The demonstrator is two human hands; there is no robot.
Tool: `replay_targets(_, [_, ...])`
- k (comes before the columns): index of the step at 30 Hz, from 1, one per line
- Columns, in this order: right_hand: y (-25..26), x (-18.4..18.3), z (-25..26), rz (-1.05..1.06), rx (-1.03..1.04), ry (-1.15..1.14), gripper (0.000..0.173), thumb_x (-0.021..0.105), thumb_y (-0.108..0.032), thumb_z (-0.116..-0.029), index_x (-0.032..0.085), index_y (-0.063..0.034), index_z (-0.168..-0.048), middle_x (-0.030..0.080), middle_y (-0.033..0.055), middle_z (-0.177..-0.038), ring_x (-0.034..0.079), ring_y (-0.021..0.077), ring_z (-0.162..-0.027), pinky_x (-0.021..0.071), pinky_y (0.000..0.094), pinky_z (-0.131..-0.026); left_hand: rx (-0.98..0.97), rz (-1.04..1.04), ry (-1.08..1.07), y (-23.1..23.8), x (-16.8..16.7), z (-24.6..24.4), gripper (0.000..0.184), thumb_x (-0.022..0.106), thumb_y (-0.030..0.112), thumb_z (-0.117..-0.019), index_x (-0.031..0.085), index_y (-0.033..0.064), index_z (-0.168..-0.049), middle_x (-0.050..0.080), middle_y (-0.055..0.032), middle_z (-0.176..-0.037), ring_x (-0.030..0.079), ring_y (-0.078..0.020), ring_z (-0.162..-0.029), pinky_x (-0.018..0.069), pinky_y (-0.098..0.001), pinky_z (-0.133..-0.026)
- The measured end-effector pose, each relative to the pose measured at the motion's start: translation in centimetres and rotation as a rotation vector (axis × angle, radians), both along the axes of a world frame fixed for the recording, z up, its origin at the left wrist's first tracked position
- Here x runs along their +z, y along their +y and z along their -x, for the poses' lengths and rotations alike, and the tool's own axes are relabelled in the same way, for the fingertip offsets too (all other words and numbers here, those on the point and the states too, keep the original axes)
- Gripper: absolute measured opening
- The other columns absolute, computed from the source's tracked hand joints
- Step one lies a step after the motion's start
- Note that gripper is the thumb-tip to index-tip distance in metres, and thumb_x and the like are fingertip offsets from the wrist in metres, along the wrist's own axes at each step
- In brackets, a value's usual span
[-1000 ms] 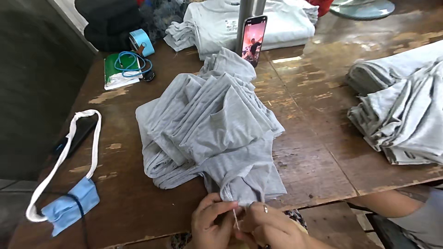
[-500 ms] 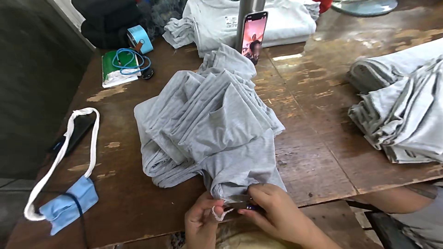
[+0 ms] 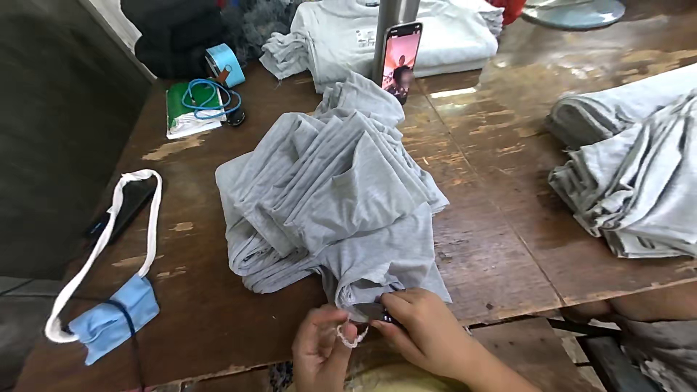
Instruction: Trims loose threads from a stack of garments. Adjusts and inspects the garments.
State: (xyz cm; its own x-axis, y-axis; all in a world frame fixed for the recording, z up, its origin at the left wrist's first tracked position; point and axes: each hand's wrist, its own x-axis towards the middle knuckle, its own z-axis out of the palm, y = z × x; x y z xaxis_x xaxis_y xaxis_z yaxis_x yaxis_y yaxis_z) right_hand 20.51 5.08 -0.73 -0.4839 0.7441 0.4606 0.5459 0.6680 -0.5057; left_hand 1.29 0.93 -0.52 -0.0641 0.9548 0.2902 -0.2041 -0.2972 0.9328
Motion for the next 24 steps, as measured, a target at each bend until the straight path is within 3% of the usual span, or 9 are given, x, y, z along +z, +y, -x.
replay_targets(3, [0.0, 0.3, -0.5, 0.067, 0.019, 0.075, 0.042, 0.044, -0.043, -0.1067, 0.056, -0.0100, -0.084, 0.048, 0.0010, -0.062, 0.050, 0.0132, -0.053, 0.0422, 0.0293, -0.049, 0.029, 0.071, -0.035, 0.4, 0.2, 0.0, 0.032, 0.067, 0.020, -0.0982, 0.065, 0.0220, -0.130, 0.075, 0.0079, -0.109, 0.071, -0.0023, -0.098, 0.0582, -0.0211, -0.087])
replay_targets(8, [0.0, -0.2, -0.8, 0.147, 0.009, 0.139, 0.041, 0.052, -0.045, -0.1041, 0.056, -0.0088, -0.084, 0.047, 0.0003, -0.062, 0.047, 0.0109, -0.053, 0.0411, 0.0267, -0.049, 0.031, 0.094, -0.074, 0.8, -0.2, 0.6, 0.016, 0.064, 0.027, -0.1005, 0.075, 0.0236, -0.111, 0.074, 0.0097, -0.102, 0.070, -0.0007, -0.091, 0.0588, -0.0200, -0.083])
replay_targets(14, [0.0, -0.4, -0.7, 0.106, 0.007, 0.107, 0.039, 0.055, -0.043, -0.1028, 0.057, -0.0092, -0.083, 0.050, 0.0020, -0.065, 0.050, 0.0126, -0.056, 0.0430, 0.0278, -0.051, -0.046, 0.071, -0.047, -0.2, 0.2, 1.0, 0.015, 0.060, 0.030, -0.1026, 0.071, 0.0227, -0.110, 0.071, 0.0069, -0.112, 0.068, -0.0048, -0.105, 0.0569, -0.0254, -0.093])
replay_targets(19, [-0.1, -0.3, 0.3, -0.005, -0.029, 0.013, 0.040, 0.050, -0.045, -0.1042, 0.058, -0.0110, -0.084, 0.054, 0.0023, -0.067, 0.055, 0.0159, -0.058, 0.0450, 0.0309, -0.051, -0.023, -0.017, 0.123, -0.5, 0.8, 0.8, 0.015, 0.059, 0.023, -0.1036, 0.072, 0.0220, -0.112, 0.069, 0.0099, -0.121, 0.064, 0.0003, -0.109, 0.0547, -0.0171, -0.091])
replay_targets(24, [0.1, 0.1, 0.4, -0.003, 0.006, 0.006, 0.042, 0.040, -0.041, -0.1069, 0.059, -0.0114, -0.084, 0.053, 0.0012, -0.062, 0.056, 0.0164, -0.055, 0.0453, 0.0330, -0.049, 0.019, -0.066, 0.263, -0.7, 0.5, 0.7, 0.012, 0.063, 0.022, -0.1015, 0.072, 0.0214, -0.110, 0.068, 0.0103, -0.121, 0.065, 0.0007, -0.109, 0.0568, -0.0173, -0.089])
